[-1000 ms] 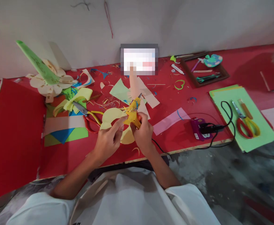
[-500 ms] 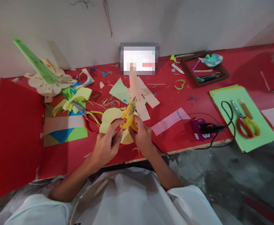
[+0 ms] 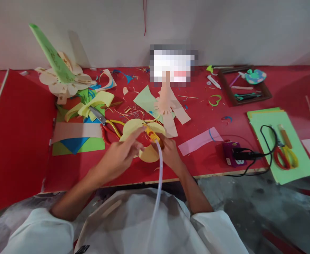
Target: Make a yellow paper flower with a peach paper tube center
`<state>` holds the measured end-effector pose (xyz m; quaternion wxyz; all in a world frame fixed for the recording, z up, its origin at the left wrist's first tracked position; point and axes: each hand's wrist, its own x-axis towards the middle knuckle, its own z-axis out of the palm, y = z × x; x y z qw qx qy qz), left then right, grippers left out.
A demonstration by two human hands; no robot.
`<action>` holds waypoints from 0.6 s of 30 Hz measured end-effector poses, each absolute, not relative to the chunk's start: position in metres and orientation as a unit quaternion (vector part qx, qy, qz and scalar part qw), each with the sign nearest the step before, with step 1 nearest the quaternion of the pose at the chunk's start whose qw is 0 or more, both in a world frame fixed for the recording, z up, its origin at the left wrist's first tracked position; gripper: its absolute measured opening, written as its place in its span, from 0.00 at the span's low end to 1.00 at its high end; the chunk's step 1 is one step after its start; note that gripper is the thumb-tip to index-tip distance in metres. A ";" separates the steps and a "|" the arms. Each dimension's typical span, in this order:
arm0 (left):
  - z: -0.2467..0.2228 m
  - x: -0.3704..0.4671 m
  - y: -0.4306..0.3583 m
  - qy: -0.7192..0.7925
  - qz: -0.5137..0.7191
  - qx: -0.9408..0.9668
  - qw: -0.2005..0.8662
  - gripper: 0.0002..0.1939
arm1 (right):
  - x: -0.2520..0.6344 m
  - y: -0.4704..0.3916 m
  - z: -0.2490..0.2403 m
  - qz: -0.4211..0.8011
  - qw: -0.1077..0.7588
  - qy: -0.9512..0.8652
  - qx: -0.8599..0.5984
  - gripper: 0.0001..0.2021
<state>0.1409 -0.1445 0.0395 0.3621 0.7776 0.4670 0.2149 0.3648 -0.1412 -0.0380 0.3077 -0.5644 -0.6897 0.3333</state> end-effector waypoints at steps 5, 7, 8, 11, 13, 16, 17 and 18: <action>-0.014 0.109 -0.101 0.501 0.191 0.827 0.167 0.18 | 0.377 -0.126 -0.042 0.353 0.355 -0.690 -0.523 0.16; -0.033 0.104 -0.090 0.490 0.173 0.842 0.145 0.18 | 0.383 -0.122 -0.042 0.386 0.341 -0.673 -0.531 0.19; -0.039 0.102 -0.087 0.487 0.169 0.845 0.142 0.19 | 0.385 -0.120 -0.042 0.411 0.326 -0.660 -0.539 0.21; -0.047 0.103 -0.084 0.479 0.163 0.851 0.137 0.20 | 0.390 -0.116 -0.044 0.468 0.284 -0.632 -0.549 0.24; -0.047 0.104 -0.081 0.472 0.159 0.856 0.137 0.21 | 0.392 -0.112 -0.046 0.469 0.286 -0.632 -0.546 0.24; -0.047 0.103 -0.072 0.472 0.166 0.852 0.153 0.23 | 0.392 -0.105 -0.049 0.444 0.303 -0.648 -0.540 0.23; -0.048 0.102 -0.068 0.473 0.173 0.849 0.161 0.24 | 0.393 -0.102 -0.049 0.438 0.304 -0.654 -0.537 0.23; -0.050 0.101 -0.063 0.473 0.182 0.845 0.169 0.26 | 0.393 -0.100 -0.049 0.434 0.304 -0.658 -0.535 0.23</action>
